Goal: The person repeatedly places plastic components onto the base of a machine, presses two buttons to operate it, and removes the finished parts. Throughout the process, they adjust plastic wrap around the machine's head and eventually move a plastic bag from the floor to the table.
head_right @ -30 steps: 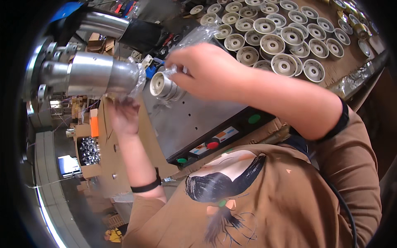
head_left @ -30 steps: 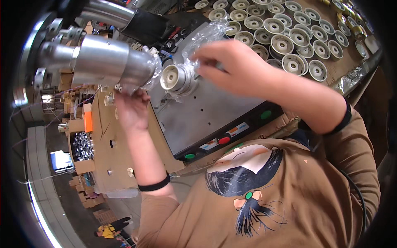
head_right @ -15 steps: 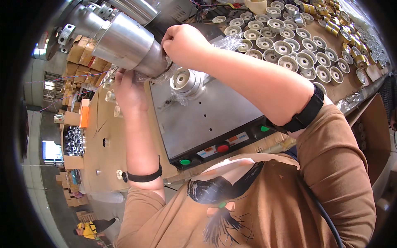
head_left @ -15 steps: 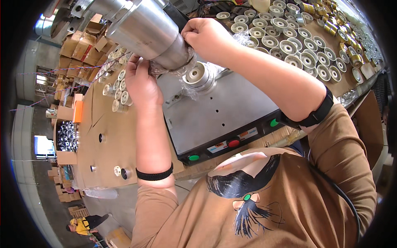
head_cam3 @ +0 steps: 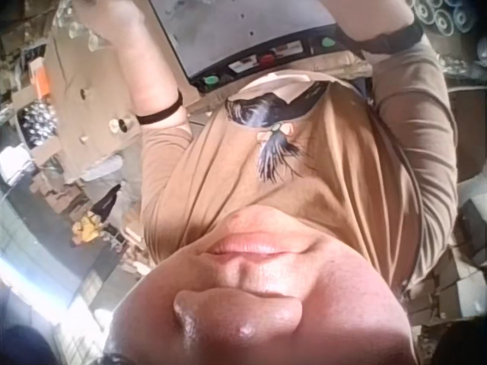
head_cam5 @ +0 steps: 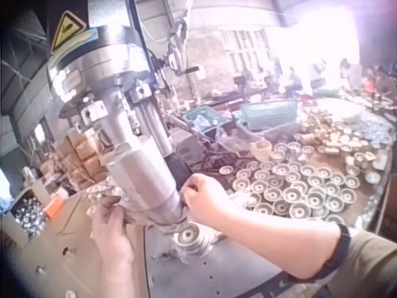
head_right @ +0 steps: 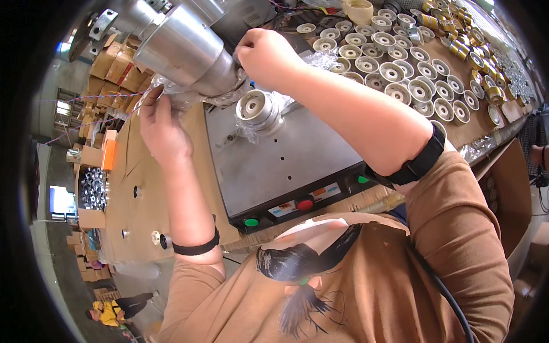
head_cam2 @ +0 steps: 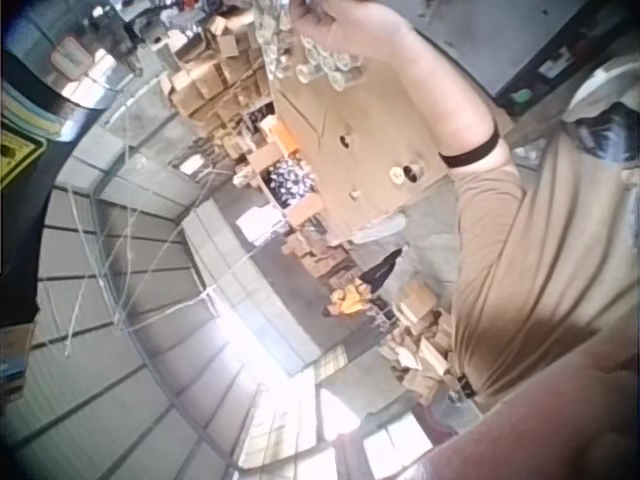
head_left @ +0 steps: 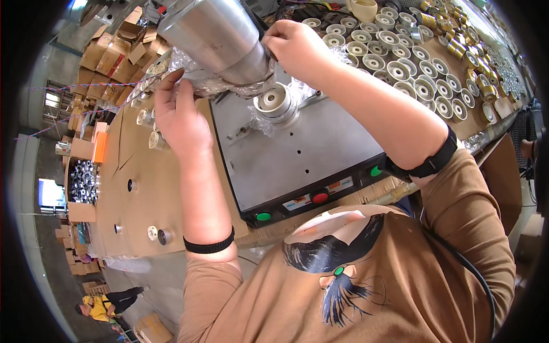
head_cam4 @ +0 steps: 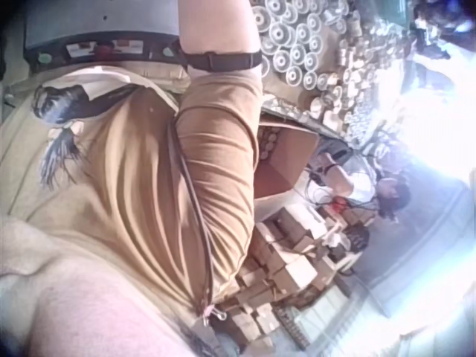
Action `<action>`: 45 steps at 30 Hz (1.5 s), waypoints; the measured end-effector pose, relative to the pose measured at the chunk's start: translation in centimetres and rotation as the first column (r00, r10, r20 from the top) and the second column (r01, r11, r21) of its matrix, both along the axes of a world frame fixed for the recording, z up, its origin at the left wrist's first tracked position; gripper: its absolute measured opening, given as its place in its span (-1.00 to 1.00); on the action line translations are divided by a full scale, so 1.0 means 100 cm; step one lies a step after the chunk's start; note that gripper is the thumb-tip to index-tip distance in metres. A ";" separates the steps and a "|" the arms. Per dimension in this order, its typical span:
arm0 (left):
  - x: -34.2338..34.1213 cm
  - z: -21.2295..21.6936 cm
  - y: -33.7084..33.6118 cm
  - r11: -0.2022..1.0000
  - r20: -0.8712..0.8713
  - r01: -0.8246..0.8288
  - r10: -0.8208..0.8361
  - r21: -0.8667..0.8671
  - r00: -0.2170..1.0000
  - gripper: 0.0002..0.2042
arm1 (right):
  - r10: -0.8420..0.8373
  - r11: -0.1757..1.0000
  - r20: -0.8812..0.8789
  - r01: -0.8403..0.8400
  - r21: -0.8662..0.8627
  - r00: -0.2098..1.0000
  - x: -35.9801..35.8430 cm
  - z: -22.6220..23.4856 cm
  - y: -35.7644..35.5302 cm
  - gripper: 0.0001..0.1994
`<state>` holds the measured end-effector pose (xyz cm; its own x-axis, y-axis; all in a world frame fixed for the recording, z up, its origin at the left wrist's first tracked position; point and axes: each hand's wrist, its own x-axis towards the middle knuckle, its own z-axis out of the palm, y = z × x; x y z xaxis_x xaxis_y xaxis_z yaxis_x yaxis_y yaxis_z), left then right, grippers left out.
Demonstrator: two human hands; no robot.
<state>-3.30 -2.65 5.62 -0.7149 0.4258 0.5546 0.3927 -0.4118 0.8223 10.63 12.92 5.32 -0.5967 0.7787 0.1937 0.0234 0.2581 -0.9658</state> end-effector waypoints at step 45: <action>0.174 -0.060 -0.193 0.820 -0.633 -0.231 -0.194 -0.524 0.749 -0.26 | 0.493 0.291 -0.473 -0.651 -0.701 0.730 0.106 -0.085 -0.166 -0.72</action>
